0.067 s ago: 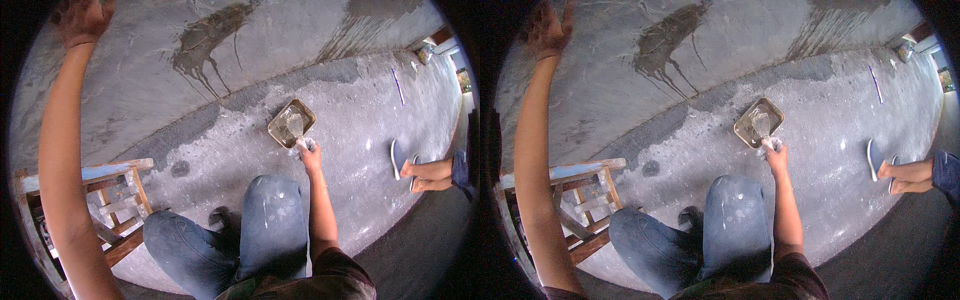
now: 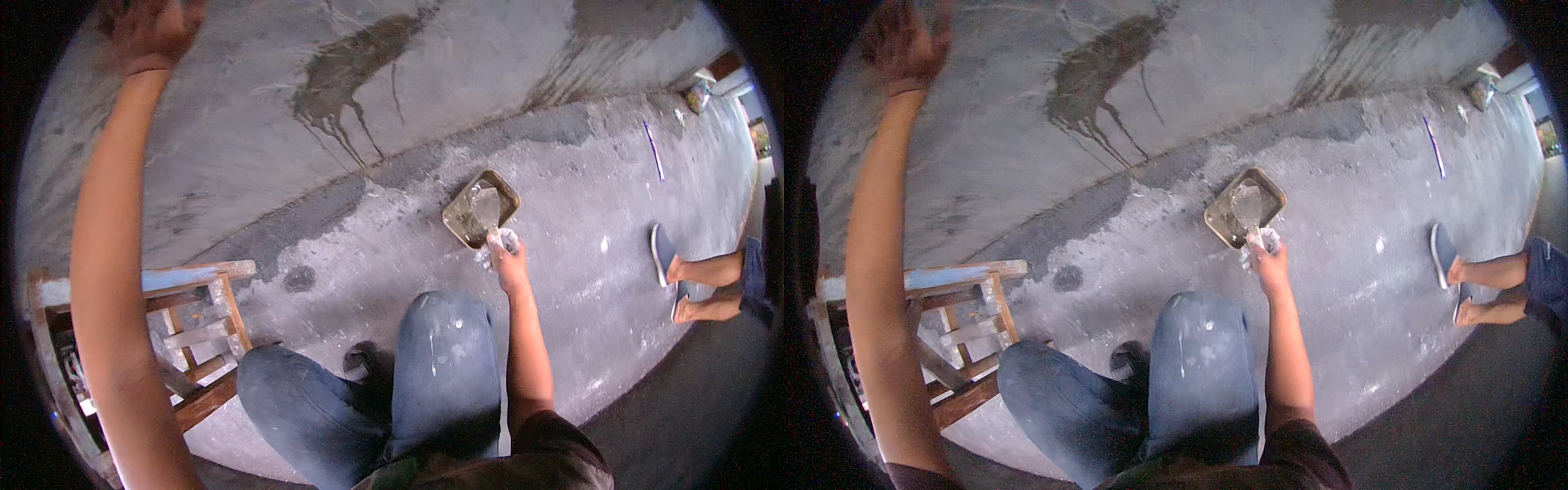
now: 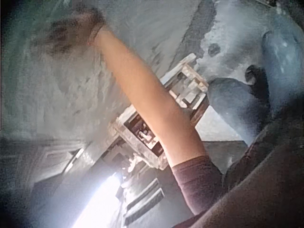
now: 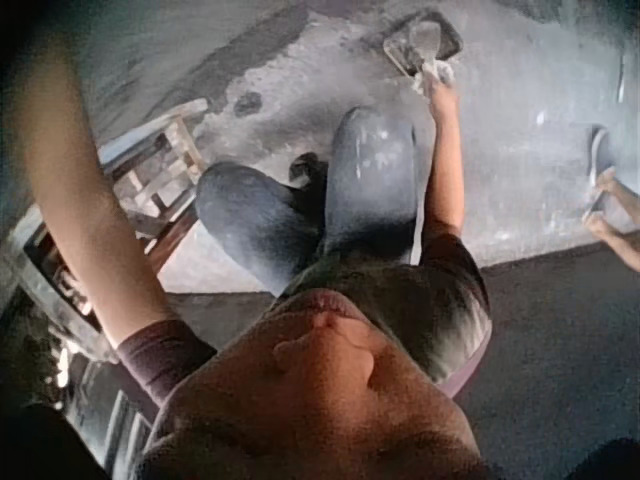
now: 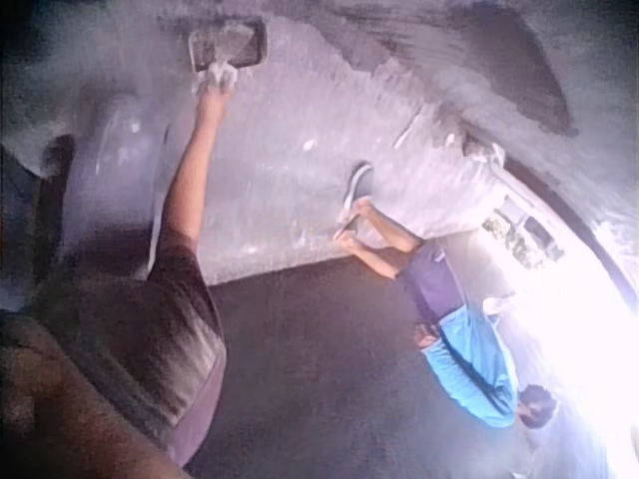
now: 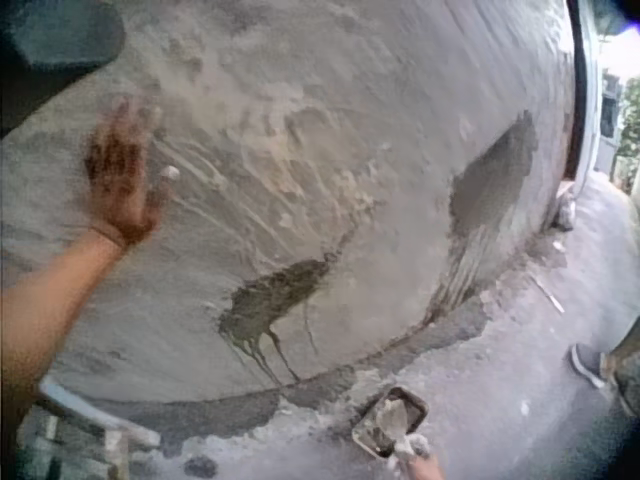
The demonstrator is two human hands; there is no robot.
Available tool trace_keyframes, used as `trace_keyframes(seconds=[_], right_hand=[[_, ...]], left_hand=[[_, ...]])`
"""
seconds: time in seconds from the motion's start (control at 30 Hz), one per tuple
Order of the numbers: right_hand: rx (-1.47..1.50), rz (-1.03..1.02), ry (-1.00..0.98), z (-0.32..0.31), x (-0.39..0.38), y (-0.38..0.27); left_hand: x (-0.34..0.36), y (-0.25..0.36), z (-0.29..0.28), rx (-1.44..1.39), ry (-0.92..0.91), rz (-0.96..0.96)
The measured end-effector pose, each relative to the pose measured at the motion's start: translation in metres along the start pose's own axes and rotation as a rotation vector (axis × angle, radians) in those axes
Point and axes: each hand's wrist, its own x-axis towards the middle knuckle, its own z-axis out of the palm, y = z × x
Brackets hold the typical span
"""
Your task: The person applies plaster to a concrete wall using a trowel and a container. They scoop plaster from the container and spread it onto the wall surface, smoothing it out with the trowel. Another person is visible in the background, also working on the wall.
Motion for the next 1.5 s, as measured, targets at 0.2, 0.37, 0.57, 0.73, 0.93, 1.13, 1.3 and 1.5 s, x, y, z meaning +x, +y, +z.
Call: trace_keyframes(seconds=[0.2,0.37,0.57,0.73,0.93,1.13,1.3,1.5], right_hand=[[0.23,-0.09,-0.19,0.094,-0.052,-0.118],[0.212,-0.093,-0.271,0.184,-0.077,-0.178],[0.137,-0.152,-0.188,0.245,-0.072,-0.198],[0.048,-0.228,-0.097,0.273,-0.051,-0.192],[0.044,-0.229,-0.108,0.298,-0.056,-0.209],[0.07,-0.268,-0.077,0.328,-0.082,-0.241],[-0.063,-0.312,-0.046,0.353,-0.095,-0.27],[-0.465,-0.732,0.15,0.385,-0.113,-0.243]], left_hand=[[0.012,-0.002,-0.019,-0.129,-0.115,-0.023],[0.025,-0.041,-0.048,-0.25,-0.348,0.128],[0.025,-0.121,-0.055,-0.182,-0.354,0.44],[0.023,-0.117,-0.058,-0.232,-0.465,0.407],[0.019,-0.116,-0.05,-0.284,-0.463,0.369],[0.016,-0.122,-0.05,-0.361,-0.421,0.414],[0.018,-0.128,-0.045,-0.333,-0.309,0.449],[0.02,-0.12,-0.046,-0.337,-0.305,0.415]])
